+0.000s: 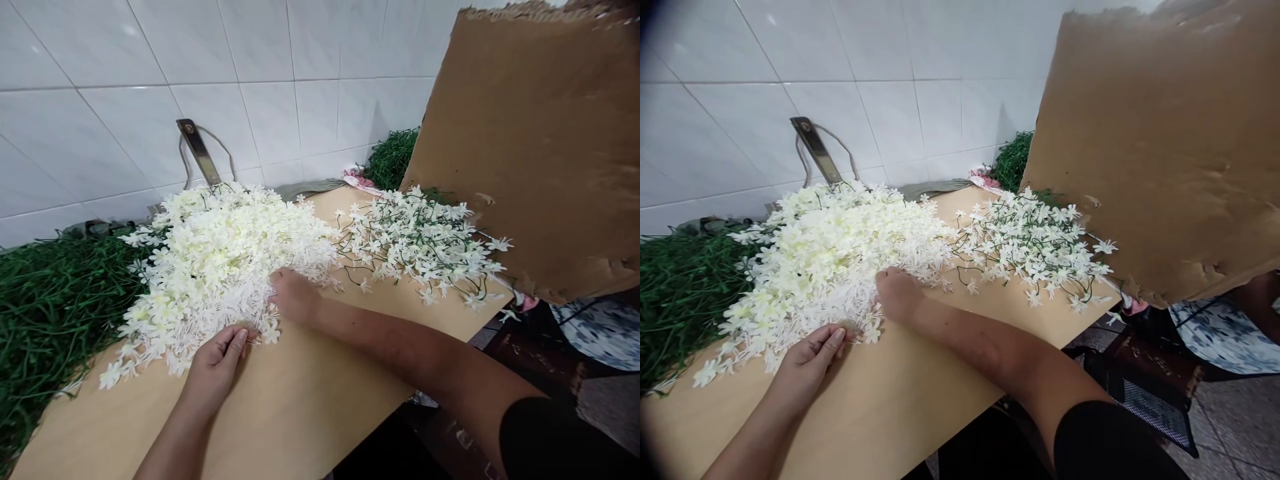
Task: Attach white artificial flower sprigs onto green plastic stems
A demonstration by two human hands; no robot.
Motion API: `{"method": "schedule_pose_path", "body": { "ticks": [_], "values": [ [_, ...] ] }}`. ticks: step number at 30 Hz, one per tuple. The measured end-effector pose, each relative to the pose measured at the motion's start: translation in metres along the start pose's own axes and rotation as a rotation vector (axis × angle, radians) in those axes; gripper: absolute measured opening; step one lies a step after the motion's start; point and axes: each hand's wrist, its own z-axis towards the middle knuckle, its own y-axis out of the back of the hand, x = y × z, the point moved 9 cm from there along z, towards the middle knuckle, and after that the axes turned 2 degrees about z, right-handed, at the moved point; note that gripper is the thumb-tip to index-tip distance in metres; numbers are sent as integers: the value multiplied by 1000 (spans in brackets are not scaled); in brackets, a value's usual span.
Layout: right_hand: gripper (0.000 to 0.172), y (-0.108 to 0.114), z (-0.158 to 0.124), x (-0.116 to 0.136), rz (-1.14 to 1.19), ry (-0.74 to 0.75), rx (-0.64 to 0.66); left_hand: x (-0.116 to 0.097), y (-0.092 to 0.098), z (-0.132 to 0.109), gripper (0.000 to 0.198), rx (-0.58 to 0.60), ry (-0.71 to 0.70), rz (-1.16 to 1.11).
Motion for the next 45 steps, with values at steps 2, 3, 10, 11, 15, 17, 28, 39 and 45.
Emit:
{"method": "schedule_pose_path", "body": {
  "ticks": [2,3,10,11,15,17,28,39,45],
  "values": [
    [20,-4,2,7,18,17,4,-3,1,0,30,-10,-13,-5],
    [18,-4,1,9,31,28,16,-4,2,0,29,-17,-18,-6],
    [16,45,-41,-14,8,76,14,-9,0,-1,26,-17,-29,33],
    [16,51,-47,-26,-36,18,14,-9,0,-2,26,-13,-30,46],
    [14,49,-63,-67,-192,-191,122,-11,-2,-3,23,-6,-56,73],
    [8,42,-63,-71,-182,-201,157,-13,-2,-3,21,-15,-70,73],
    [10,60,-26,-60,154,-113,-100,-19,13,-6,24,-183,-29,-32],
    [16,55,-22,-69,503,-173,-182,-83,-6,58,28,-278,-245,749],
    [9,46,-23,-73,766,-135,-177,-61,18,71,21,-358,-98,507]
  ]
}}
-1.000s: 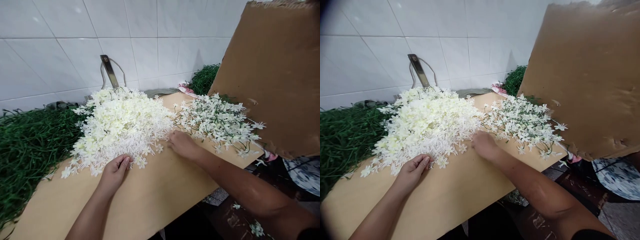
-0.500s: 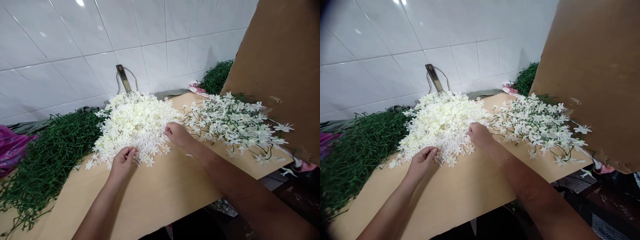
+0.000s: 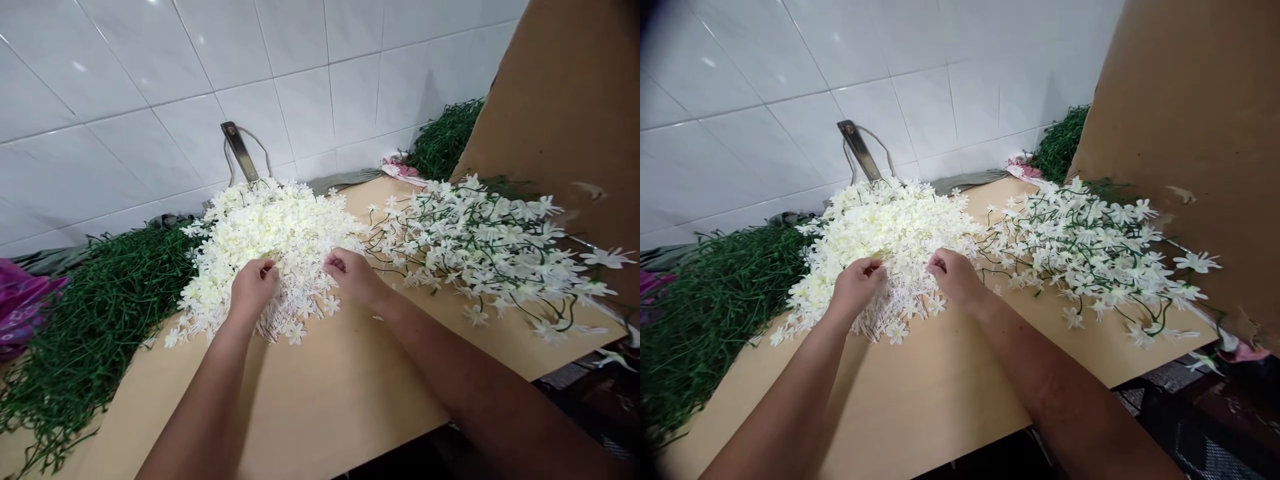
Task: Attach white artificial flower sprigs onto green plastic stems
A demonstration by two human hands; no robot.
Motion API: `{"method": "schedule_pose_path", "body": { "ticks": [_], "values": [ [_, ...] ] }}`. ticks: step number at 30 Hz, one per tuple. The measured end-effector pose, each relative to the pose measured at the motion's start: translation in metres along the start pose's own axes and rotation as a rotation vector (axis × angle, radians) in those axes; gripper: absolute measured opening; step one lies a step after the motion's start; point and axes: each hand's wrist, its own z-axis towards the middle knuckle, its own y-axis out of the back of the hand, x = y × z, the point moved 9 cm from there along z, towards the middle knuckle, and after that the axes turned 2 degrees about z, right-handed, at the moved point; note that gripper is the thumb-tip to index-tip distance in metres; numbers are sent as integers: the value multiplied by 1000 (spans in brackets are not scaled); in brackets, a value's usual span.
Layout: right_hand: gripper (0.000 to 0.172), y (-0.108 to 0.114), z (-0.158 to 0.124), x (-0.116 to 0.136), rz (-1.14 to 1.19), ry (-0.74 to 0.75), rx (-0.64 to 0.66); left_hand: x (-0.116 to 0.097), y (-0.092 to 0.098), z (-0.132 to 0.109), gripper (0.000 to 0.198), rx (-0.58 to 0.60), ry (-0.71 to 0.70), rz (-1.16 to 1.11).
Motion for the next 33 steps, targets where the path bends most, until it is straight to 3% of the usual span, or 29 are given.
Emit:
{"method": "schedule_pose_path", "body": {
  "ticks": [4,11,16,21,25,28,33],
  "values": [
    [9,-13,0,-10,178,-58,52,9,10,1,16,-20,76,-223],
    [13,-9,-1,-15,152,-135,30,15,19,-20,13,-11,267,-659],
    [17,-12,-2,-16,120,-162,39,12,4,-52,21,101,403,-1011],
    [12,-16,-1,-15,181,-159,45,0,-16,-69,20,206,428,-1142],
    [12,-5,-1,-12,195,-149,-47,-9,-24,-74,21,275,461,-1246],
    [16,-12,-4,-11,377,-206,-27,-15,-26,-78,23,323,500,-1328],
    [23,-52,-20,1,832,-353,149,-26,-27,-84,19,423,511,-1460]
  ]
}}
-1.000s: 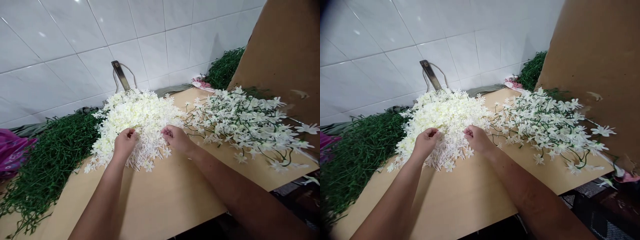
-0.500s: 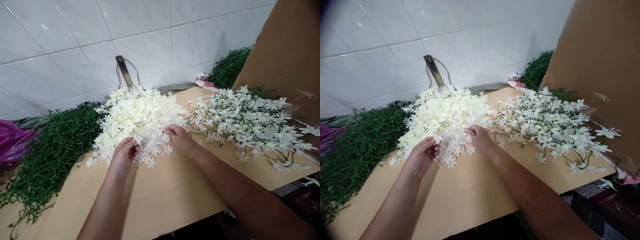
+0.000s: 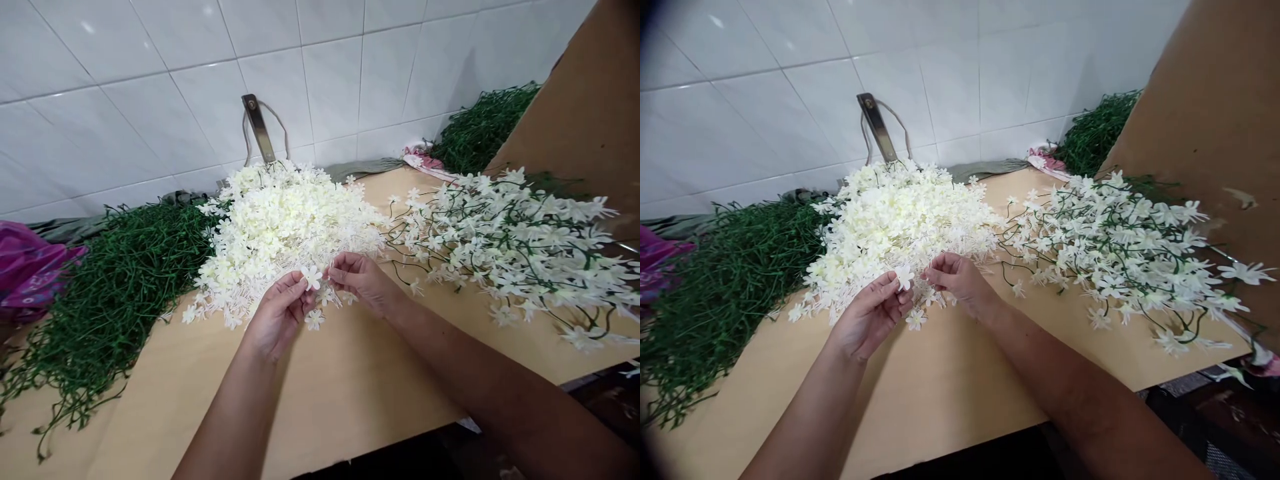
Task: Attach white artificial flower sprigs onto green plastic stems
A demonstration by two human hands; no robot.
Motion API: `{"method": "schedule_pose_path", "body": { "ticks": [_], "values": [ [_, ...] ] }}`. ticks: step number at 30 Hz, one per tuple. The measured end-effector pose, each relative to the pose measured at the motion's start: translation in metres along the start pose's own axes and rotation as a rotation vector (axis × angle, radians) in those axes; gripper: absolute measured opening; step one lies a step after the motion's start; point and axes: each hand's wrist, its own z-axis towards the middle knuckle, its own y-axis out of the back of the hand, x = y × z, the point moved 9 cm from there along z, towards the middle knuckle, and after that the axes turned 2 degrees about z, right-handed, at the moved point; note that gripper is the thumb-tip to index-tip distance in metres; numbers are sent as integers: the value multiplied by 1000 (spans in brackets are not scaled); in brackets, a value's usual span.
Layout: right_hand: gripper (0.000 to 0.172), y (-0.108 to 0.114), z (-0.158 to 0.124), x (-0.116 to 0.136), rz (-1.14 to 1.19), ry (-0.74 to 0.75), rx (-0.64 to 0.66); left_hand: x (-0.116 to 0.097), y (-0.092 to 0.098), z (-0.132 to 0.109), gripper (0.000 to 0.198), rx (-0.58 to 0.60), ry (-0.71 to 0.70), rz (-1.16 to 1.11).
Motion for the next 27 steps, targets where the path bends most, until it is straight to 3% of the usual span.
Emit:
{"method": "schedule_pose_path", "body": {
  "ticks": [6,15,21,27],
  "values": [
    [18,-20,-9,-9,247,-57,50,3,-4,3,16,53,14,-71],
    [16,-22,-10,-9,321,-35,40,11,-2,5,12,39,68,-97],
    [12,-34,-13,-10,426,-21,129,12,-1,5,11,3,75,-91],
    [9,-38,-15,-13,492,-33,128,16,-2,7,10,-3,83,-72]
  ]
}}
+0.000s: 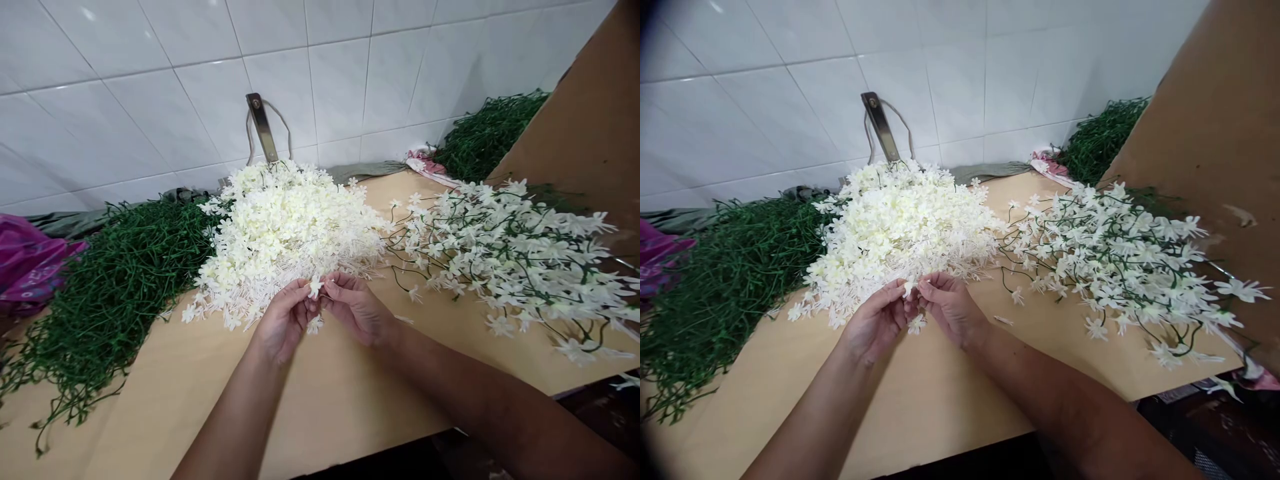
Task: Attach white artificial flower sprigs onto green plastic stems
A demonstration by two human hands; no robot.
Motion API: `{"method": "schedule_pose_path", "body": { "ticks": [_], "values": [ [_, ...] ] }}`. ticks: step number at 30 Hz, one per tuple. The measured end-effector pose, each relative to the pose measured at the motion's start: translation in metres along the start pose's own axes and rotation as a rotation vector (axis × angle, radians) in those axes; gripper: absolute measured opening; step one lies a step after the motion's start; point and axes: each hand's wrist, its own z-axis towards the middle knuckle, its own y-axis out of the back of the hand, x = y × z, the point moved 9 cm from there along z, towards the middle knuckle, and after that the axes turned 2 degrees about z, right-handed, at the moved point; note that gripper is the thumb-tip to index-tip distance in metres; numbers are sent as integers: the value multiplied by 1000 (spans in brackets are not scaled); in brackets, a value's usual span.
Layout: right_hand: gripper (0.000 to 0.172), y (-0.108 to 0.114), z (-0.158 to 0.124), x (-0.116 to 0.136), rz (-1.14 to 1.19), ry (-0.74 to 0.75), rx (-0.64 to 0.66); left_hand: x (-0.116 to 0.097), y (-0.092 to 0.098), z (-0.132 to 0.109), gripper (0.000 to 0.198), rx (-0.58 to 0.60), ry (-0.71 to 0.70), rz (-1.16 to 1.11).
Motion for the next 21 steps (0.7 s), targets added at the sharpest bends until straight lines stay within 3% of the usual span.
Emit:
{"method": "schedule_pose_path", "body": {
  "ticks": [21],
  "values": [
    [21,8,-1,3,-89,52,-123,6,-1,1,10,-30,6,-25]
  ]
}}
